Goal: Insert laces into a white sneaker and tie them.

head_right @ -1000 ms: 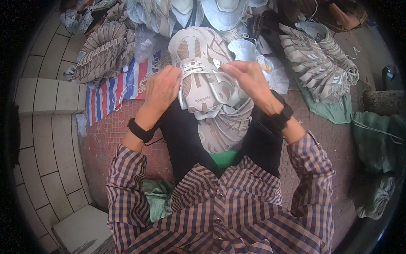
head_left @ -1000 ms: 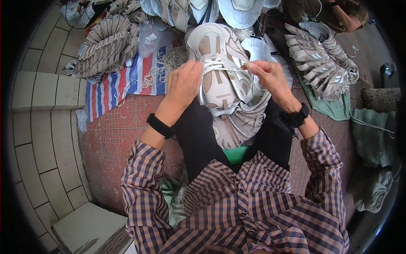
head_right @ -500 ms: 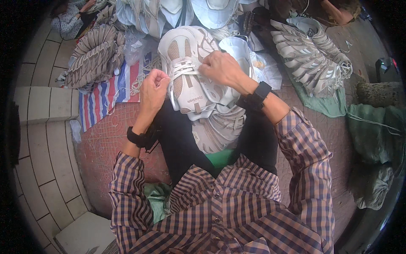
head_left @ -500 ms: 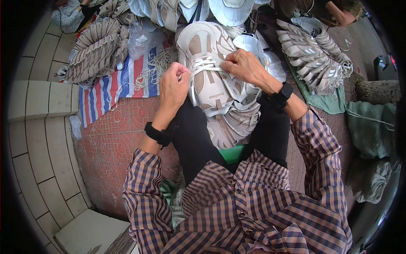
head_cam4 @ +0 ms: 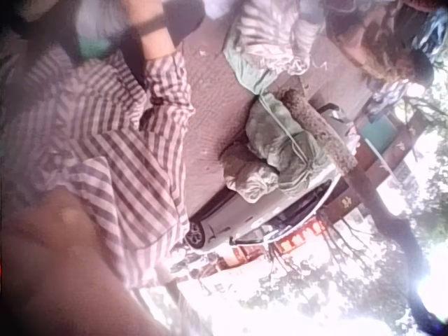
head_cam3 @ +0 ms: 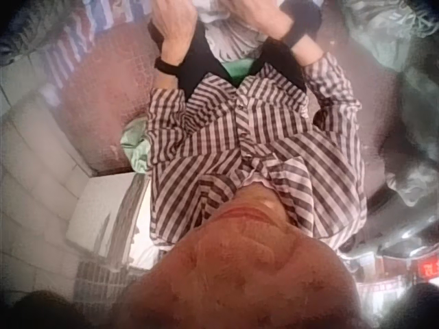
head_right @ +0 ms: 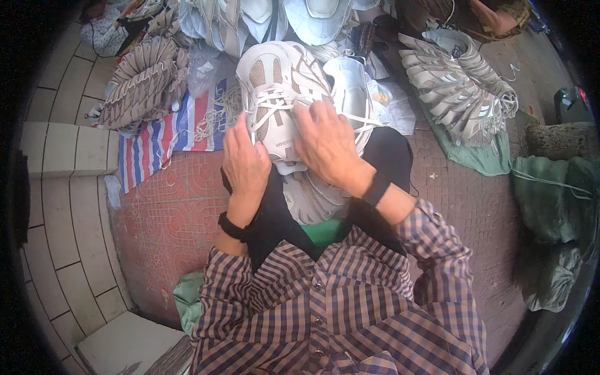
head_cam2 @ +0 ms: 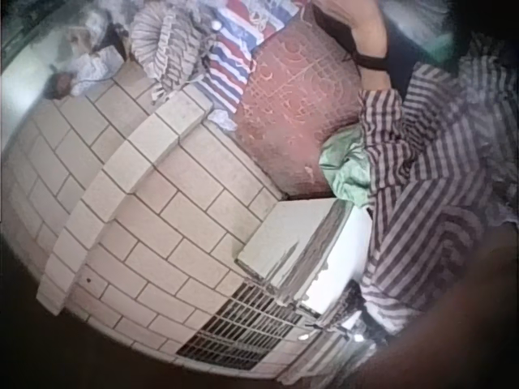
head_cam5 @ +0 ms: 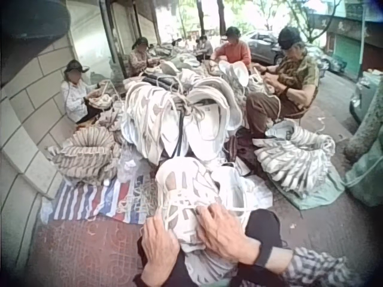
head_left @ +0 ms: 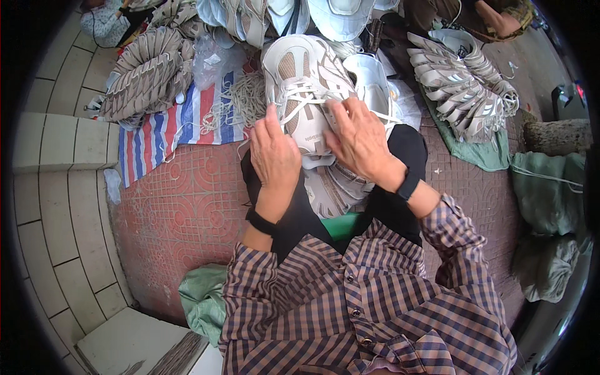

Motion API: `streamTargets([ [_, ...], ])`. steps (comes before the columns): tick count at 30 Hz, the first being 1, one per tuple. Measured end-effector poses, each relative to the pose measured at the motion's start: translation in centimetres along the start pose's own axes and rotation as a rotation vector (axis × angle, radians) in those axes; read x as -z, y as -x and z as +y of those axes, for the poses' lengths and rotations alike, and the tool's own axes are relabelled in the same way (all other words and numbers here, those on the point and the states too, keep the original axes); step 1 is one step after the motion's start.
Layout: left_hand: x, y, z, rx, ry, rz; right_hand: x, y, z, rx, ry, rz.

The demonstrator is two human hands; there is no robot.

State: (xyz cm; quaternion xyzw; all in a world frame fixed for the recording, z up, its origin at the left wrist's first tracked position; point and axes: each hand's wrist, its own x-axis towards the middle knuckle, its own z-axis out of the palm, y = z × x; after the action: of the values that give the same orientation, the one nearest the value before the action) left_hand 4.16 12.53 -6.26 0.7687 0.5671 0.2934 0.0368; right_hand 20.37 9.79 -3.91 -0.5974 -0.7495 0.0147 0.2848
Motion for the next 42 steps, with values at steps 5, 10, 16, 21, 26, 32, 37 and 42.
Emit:
streamTargets([
  [5,-0.9,-2.0,-1.2,-0.108,-0.039,0.122,-1.0,0.6,2.6,-0.024,-0.128,0.025],
  [10,0.9,-2.4,0.5,-0.133,0.105,0.201,0.1,2.3,2.1,-0.105,-0.277,0.084],
  [16,0.4,-3.4,0.0,-0.143,-0.011,0.266,2.3,-2.4,2.0,-0.027,-0.179,0.057],
  [21,-0.4,-2.1,0.6,-0.095,-0.016,0.177,-1.4,-4.6,3.3,0.191,-0.023,0.027],
  [26,-0.9,-0.9,0.5,-0.073,0.017,0.155,-2.9,-4.6,2.7,0.345,0.263,-0.003],
  [32,1.1,-2.5,2.5,-0.075,-0.069,0.243,-0.3,-6.8,3.7,0.417,-0.051,0.071],
  [37,0.8,-4.5,2.5,-0.169,-0.104,0.201,0.1,-8.1,7.2,0.026,-0.243,-0.041],
  [42,0.5,-5.4,2.7,-0.216,-0.277,0.065,-1.7,-7.5,6.3,0.000,-0.253,-0.111],
])
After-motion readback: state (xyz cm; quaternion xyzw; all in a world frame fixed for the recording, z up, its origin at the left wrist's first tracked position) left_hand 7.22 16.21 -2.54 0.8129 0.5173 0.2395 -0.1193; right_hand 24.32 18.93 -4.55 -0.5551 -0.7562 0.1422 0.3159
